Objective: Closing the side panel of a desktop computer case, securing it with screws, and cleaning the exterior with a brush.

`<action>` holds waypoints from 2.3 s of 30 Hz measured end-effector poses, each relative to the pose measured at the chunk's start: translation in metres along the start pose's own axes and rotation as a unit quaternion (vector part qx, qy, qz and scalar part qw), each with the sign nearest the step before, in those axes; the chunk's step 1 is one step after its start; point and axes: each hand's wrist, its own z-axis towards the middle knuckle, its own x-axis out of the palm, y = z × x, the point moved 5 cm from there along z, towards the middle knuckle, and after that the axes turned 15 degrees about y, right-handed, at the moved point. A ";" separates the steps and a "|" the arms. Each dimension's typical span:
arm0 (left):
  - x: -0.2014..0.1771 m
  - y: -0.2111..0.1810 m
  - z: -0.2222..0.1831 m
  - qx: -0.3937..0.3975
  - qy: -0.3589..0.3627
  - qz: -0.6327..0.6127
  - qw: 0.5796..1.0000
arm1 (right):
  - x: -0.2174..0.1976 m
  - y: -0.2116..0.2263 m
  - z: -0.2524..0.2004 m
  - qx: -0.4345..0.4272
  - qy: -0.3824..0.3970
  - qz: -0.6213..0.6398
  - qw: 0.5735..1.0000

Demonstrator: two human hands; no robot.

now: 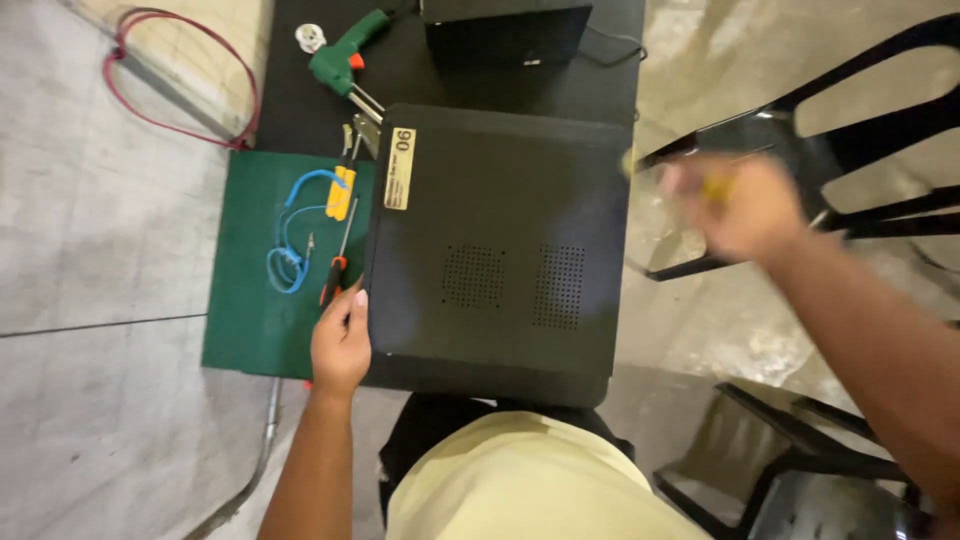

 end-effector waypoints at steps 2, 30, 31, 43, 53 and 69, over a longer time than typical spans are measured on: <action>0.001 -0.007 -0.003 0.004 0.001 -0.029 1.000 | 0.039 -0.029 -0.012 0.108 0.214 -0.153 0.959; -0.005 -0.017 0.007 -0.081 0.171 -0.186 0.964 | 0.090 -0.073 -0.017 -0.120 0.468 0.079 0.872; 0.002 -0.009 0.012 -0.110 0.186 -0.264 0.940 | 0.077 -0.078 -0.001 -0.275 0.388 0.166 0.864; 0.037 -0.029 0.122 -0.002 0.169 -0.249 0.953 | 0.187 -0.103 0.024 -0.031 -0.084 0.372 0.924; 0.104 -0.121 0.072 0.367 0.224 0.421 0.799 | 0.194 -0.089 0.018 0.134 -0.060 0.096 0.985; 0.100 -0.186 0.102 0.206 0.105 0.308 0.923 | 0.190 -0.141 0.100 0.089 -0.123 0.130 0.980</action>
